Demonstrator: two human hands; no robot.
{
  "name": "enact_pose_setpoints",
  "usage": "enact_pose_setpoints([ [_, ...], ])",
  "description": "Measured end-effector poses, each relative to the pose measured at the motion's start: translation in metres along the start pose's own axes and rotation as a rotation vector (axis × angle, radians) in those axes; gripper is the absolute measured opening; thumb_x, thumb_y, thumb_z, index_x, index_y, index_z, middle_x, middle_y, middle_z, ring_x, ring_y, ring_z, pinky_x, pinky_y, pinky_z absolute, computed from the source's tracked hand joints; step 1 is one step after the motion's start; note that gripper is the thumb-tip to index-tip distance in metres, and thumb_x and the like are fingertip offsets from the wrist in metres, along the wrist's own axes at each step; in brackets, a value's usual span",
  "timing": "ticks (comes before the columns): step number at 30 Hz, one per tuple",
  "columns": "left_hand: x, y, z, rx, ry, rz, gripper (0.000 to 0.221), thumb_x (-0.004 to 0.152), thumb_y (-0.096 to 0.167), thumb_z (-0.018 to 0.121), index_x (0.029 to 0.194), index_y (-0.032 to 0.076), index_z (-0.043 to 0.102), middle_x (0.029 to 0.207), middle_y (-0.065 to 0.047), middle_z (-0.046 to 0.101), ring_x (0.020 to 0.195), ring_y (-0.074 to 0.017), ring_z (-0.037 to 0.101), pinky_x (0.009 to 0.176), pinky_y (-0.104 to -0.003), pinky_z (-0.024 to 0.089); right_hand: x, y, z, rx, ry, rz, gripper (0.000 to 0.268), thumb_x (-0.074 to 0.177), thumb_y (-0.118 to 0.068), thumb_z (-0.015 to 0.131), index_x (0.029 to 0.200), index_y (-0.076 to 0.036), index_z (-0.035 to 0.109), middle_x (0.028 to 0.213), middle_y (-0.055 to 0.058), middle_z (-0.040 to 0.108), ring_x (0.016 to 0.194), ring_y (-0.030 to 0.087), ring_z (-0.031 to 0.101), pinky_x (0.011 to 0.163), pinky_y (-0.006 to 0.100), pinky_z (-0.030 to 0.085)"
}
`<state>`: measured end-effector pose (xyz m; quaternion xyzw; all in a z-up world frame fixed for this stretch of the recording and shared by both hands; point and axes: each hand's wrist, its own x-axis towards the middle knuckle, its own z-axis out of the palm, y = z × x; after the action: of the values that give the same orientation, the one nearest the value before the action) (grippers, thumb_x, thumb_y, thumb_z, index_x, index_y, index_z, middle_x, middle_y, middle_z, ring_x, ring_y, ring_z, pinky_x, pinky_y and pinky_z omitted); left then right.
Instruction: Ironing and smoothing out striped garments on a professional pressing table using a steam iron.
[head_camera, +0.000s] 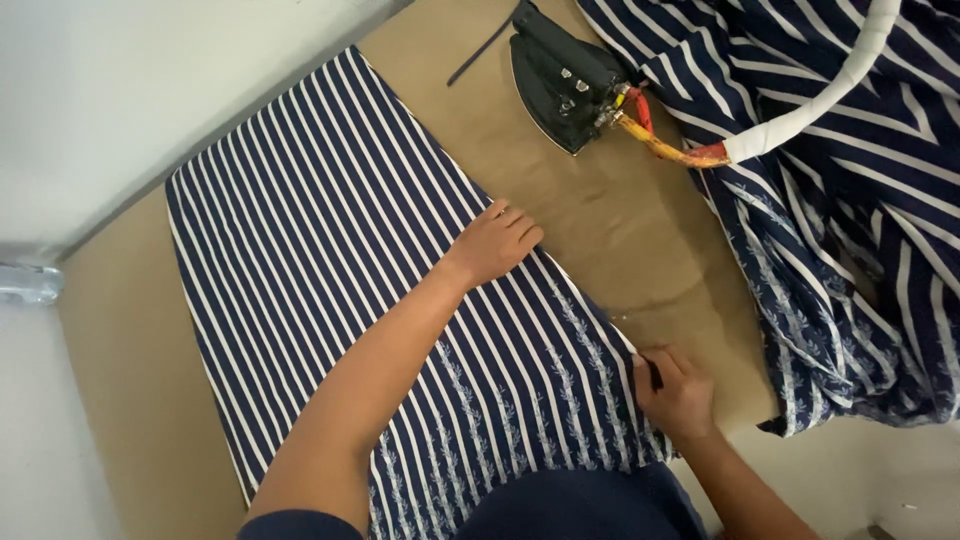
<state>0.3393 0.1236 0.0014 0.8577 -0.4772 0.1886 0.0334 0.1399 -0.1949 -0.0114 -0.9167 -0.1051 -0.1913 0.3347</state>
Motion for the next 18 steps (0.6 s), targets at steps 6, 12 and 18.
enact_pose_setpoints([
  [6,0.006,-0.013,-0.014,-0.048,-0.053,0.057,0.014,0.105,0.023,0.06,0.098,0.011,0.062,0.083,-0.008,0.064,0.091,-0.0252,0.065,0.098,-0.043,0.051,-0.007,0.006,0.003,0.018,-0.015,0.038,0.026,0.095,-0.021,0.073,0.071,-0.013,0.067,0.057,0.001,0.05,0.054,0.019,0.059,0.049,0.025,0.048],
  [12,-0.005,-0.02,0.024,0.008,-0.041,0.147,0.02,0.094,0.033,0.071,0.092,0.015,0.062,0.081,-0.005,0.063,0.091,-0.0227,0.062,0.101,-0.043,0.05,-0.01,0.006,0.002,-0.003,-0.021,0.038,0.021,0.095,-0.024,0.074,0.077,-0.014,0.069,0.061,0.001,0.054,0.058,0.021,0.061,0.052,0.028,0.051],
  [18,-0.002,-0.017,0.025,-0.006,-0.059,0.11,0.018,0.095,0.029,0.074,0.09,0.015,0.064,0.079,-0.005,0.065,0.091,-0.0236,0.064,0.109,-0.052,0.044,-0.001,-0.003,-0.004,0.028,-0.035,0.026,0.02,0.094,-0.018,0.075,0.076,-0.011,0.068,0.061,0.002,0.056,0.059,0.024,0.063,0.053,0.029,0.051],
])
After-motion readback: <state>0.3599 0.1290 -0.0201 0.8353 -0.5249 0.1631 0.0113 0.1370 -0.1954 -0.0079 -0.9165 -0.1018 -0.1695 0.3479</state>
